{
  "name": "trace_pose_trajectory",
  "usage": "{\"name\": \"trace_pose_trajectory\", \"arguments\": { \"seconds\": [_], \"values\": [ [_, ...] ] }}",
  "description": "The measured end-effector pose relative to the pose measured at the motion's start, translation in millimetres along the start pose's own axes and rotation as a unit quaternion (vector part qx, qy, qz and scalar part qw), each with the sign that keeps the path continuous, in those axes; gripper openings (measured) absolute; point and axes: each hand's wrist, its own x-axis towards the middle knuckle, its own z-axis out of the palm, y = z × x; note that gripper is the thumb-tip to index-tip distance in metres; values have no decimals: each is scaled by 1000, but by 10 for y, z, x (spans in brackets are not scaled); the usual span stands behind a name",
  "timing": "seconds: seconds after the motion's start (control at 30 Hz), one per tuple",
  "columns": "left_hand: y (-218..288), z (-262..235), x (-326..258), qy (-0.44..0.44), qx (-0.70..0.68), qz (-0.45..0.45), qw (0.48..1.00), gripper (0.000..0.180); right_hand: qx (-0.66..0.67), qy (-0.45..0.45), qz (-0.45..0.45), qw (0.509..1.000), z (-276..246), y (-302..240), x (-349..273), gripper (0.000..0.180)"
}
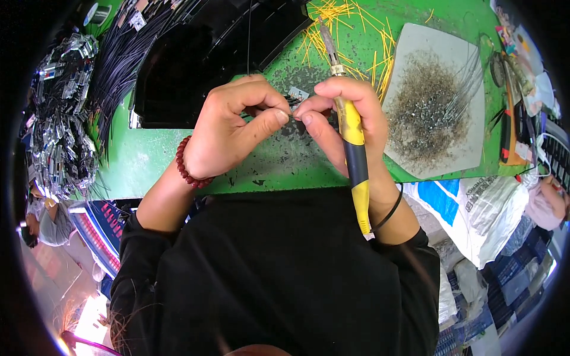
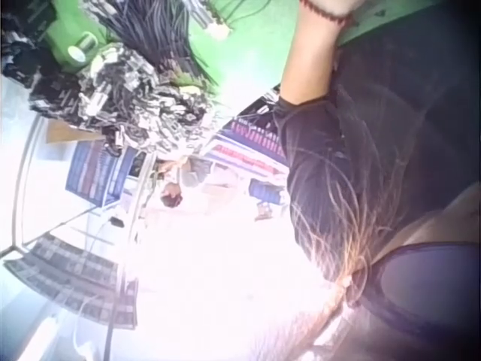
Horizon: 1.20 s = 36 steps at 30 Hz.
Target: The person picks up a black plastic housing, places it on the table, and solders wires onto a circuit board. They then place the completed assembly into a blue crate.
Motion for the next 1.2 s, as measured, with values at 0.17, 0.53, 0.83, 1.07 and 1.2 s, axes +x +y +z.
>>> {"name": "trace_pose_trajectory", "arguments": {
  "seconds": [0.17, 0.53, 0.83, 1.07, 1.2],
  "values": [
    [-5, 6, -1, -10, 9, -21, 1000, 5, -20, 9, 4, 1000, 11, 37, -47, 34],
    [-211, 178, 33, 6, 238, 39, 970, 8, -134, 102, 123, 978, -650, -321, -491, 71],
    [-144, 199, 109, -21, 291, 52, 955, 10, -156, 305, 37, 939, -1167, -447, -785, 26],
    [-108, 216, 125, -26, 281, 7, 959, 12, -237, 427, 16, 872, -1589, -500, -915, 10],
    [-73, 218, 120, -27, 276, -5, 961, 12, -248, 428, 8, 869, -1666, -399, -866, 10]
  ]
}}
